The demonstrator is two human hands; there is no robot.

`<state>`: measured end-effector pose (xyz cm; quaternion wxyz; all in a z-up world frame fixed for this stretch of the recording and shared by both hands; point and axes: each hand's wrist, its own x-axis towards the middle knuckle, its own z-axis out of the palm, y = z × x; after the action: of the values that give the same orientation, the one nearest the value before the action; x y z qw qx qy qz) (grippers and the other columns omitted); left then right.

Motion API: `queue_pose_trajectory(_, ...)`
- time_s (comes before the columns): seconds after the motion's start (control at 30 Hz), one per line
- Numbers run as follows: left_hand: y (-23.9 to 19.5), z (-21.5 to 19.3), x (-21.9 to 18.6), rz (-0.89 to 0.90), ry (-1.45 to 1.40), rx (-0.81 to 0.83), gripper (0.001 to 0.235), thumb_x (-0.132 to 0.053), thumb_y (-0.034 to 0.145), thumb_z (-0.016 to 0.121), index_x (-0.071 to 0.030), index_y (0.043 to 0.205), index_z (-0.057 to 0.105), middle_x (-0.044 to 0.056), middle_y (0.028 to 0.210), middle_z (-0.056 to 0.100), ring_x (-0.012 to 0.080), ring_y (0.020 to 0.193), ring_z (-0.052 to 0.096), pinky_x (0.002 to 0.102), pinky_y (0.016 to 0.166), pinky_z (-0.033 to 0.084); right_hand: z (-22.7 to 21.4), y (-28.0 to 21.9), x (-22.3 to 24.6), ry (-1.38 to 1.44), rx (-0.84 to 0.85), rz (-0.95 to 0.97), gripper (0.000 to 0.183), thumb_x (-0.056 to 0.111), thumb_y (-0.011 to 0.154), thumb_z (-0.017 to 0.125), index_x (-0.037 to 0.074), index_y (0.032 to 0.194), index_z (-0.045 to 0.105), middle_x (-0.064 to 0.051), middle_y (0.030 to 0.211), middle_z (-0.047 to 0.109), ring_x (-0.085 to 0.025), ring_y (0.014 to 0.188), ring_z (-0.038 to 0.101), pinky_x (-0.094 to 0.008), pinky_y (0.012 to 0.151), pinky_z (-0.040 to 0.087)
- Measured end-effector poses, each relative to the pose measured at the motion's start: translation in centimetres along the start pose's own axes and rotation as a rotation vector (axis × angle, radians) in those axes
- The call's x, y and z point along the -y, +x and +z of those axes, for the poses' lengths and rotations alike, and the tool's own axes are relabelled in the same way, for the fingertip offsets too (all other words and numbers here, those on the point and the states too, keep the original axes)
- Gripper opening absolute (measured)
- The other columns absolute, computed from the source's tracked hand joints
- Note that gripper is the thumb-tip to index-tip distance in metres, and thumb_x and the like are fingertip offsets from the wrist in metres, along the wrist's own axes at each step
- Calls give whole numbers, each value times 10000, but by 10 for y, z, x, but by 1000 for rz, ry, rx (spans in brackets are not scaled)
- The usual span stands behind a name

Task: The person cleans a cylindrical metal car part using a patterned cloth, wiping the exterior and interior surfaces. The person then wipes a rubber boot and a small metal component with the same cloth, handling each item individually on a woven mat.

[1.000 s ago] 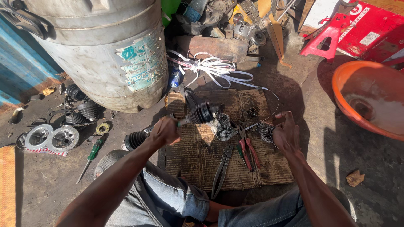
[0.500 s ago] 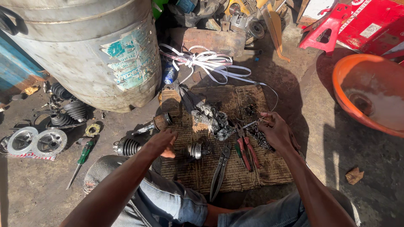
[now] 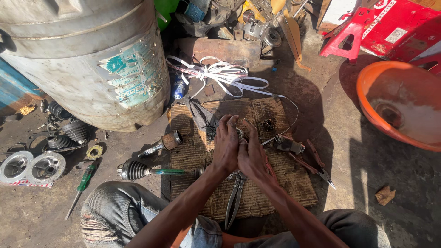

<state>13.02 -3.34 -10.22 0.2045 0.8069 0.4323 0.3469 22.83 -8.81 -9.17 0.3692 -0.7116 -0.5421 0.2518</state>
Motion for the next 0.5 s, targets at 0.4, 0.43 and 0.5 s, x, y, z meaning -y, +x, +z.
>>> queue_pose_trajectory(0.4,16,15,0,20,-16,197,1547,-385,434,992,97,1560,49,291,1638,17,517,1528,40,619,1204,170,-33,20,-22,418,37,-166,845,-12,1154,549,167,1653,-109,-374,1632,-47,-551,1282,371,-645,889,417)
queue_pose_trajectory(0.43,14,21,0,14,-36,315,1482,-383,411,978,25,1563,140,266,1665,-12,473,1541,41,586,1225,164,-20,18,-26,306,-56,-219,822,-13,1147,523,155,1671,-88,-371,1636,18,-538,1251,422,-580,883,441)
queue_pose_trajectory(0.5,2,24,-7,7,-70,561,1384,-379,366,950,-127,1570,316,219,1717,-72,384,1566,39,522,1266,149,2,15,-29,92,-240,-319,786,-15,1132,469,130,1708,-46,-369,1643,149,-517,1189,524,-455,870,493)
